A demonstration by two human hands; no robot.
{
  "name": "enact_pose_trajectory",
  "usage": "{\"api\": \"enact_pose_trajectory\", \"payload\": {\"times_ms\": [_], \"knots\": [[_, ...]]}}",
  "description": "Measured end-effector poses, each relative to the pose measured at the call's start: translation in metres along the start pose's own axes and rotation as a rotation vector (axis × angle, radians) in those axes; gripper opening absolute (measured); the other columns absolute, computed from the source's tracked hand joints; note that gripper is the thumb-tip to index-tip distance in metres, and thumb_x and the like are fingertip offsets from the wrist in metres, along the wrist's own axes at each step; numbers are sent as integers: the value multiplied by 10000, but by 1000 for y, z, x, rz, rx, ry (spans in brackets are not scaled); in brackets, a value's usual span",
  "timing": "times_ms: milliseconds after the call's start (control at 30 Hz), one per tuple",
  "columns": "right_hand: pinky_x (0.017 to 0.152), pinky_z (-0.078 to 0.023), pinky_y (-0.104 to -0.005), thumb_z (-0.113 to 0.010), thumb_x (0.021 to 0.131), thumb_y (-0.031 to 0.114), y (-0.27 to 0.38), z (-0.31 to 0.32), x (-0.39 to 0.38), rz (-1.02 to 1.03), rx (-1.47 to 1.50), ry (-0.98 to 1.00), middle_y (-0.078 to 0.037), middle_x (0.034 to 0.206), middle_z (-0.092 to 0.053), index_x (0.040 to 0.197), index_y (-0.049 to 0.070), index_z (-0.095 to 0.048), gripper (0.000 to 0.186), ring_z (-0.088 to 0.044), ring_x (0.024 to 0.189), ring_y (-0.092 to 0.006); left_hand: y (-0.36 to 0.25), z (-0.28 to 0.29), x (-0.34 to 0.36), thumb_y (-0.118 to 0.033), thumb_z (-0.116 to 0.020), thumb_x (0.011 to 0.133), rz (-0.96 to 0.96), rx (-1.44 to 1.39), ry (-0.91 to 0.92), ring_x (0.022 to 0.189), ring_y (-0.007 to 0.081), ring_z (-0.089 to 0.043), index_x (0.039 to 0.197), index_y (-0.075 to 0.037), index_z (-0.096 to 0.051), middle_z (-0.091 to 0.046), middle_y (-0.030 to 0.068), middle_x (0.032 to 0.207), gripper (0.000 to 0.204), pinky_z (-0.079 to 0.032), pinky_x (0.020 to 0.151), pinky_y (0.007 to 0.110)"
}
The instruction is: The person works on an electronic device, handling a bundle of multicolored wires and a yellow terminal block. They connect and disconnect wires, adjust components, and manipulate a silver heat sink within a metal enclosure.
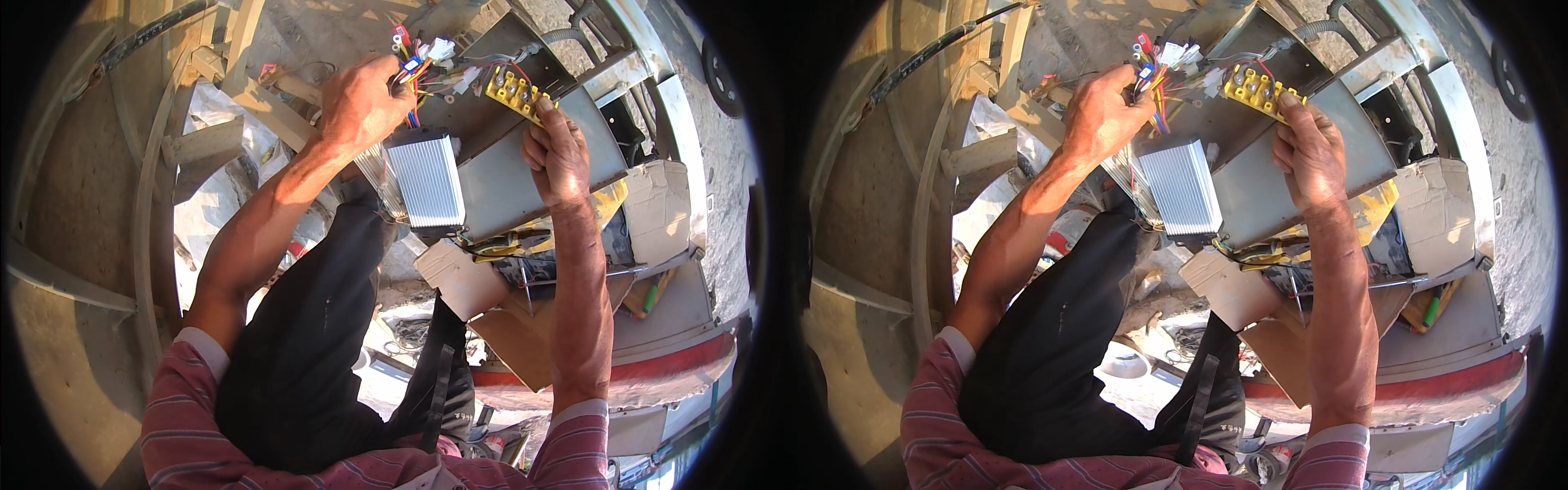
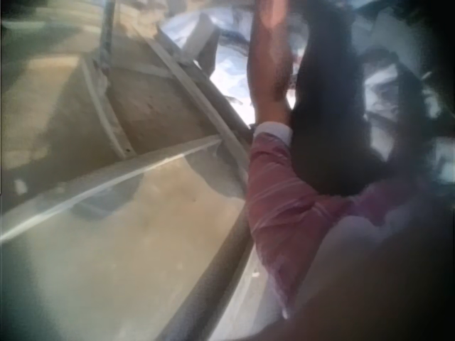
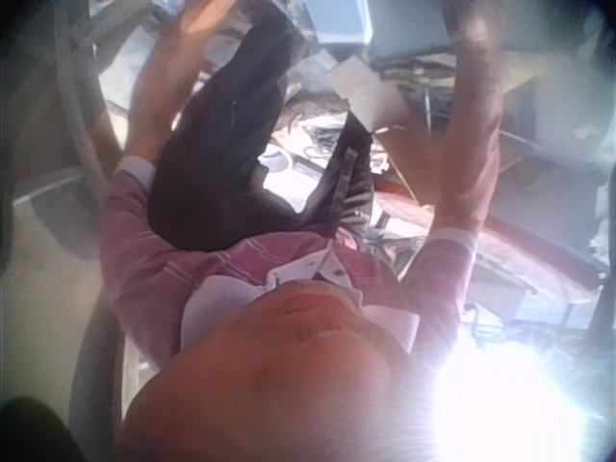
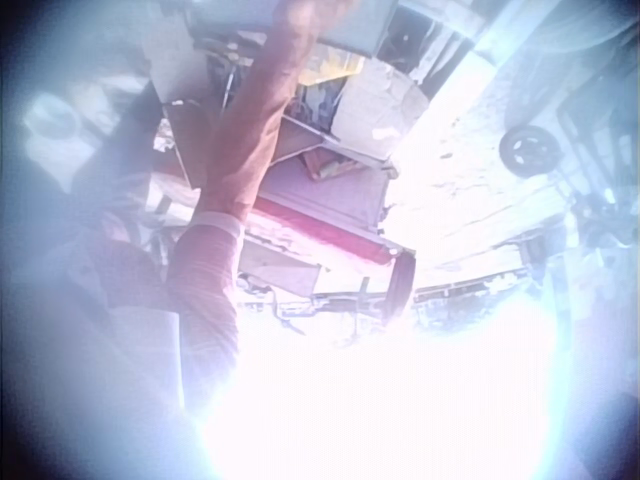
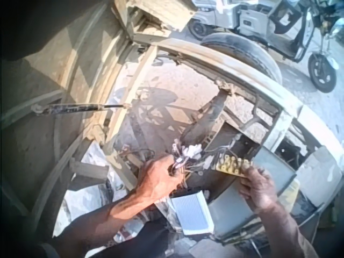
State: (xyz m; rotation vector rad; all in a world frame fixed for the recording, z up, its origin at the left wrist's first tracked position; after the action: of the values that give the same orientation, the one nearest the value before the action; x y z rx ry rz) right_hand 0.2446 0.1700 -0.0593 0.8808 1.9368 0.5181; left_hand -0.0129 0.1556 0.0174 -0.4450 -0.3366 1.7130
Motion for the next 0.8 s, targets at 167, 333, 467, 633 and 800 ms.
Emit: {"api": "enact_pose_trajectory", "payload": {"times_ms": [167, 333, 467, 633, 800], "knots": [[470, -225, -242, -608, 1082, 267, 0, 1, 0, -2, -6, -4, 89, 647, -343, 873, 140, -550, 252, -302, 521, -44, -11, 9, -24, -37, -732, 801, -234, -203, -83, 1028, 343, -696, 1037, -16, -679, -727, 141, 1039, 242, -569, 851, 458], [473, -226, -244, -613, 1079, 272, -1, 1, 0, -4, 4, 6, 90, 648, -339, 886, 137, -556, 242, -301, 524, -44, -4, -1, -34, 14, -760, 772, -307, -447, 34, 1046, 347, -702, 1088, -2, -652, -721, 138, 1078, 334, -566, 877, 425], [476, -227, -243, -615, 1078, 271, -1, 0, 0, -6, 12, 21, 91, 648, -336, 893, 134, -561, 236, -305, 528, -43, -6, -10, -38, -45, -753, 821, -278, -564, 237, 962, 313, -698, 1122, -13, -660, -697, 135, 1015, 317, -552, 850, 398], [482, -230, -233, -661, 1052, 250, -2, 2, 1, 6, 41, 24, 100, 658, -347, 932, 99, -657, 193, -309, 542, -33, -1, -18, -40, -514, -563, 1003, -120, -881, 438, 921, 190, -681, 1193, -6, -676, -699, 94, 1009, 554, -535, 830, 356], [478, -235, -236, -668, 1047, 246, -2, 1, 2, 15, 47, 22, 98, 659, -359, 909, 103, -641, 201, -315, 538, -33, 26, -44, -33, -668, -332, 1082, 289, -1223, 470, 956, 221, -718, 1301, 58, -630, -737, 141, 1123, 815, -551, 927, 380]]}}
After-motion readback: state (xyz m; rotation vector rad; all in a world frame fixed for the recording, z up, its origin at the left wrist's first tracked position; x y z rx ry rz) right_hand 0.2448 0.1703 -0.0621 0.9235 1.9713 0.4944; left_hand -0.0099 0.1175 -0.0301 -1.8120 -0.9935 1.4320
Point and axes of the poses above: each hand's wrist, its own x-axis towards the middle knuckle, its own z-axis out of the back of the hand, y = z × x, the point moved 10 cm from there along x, towards the middle knuckle
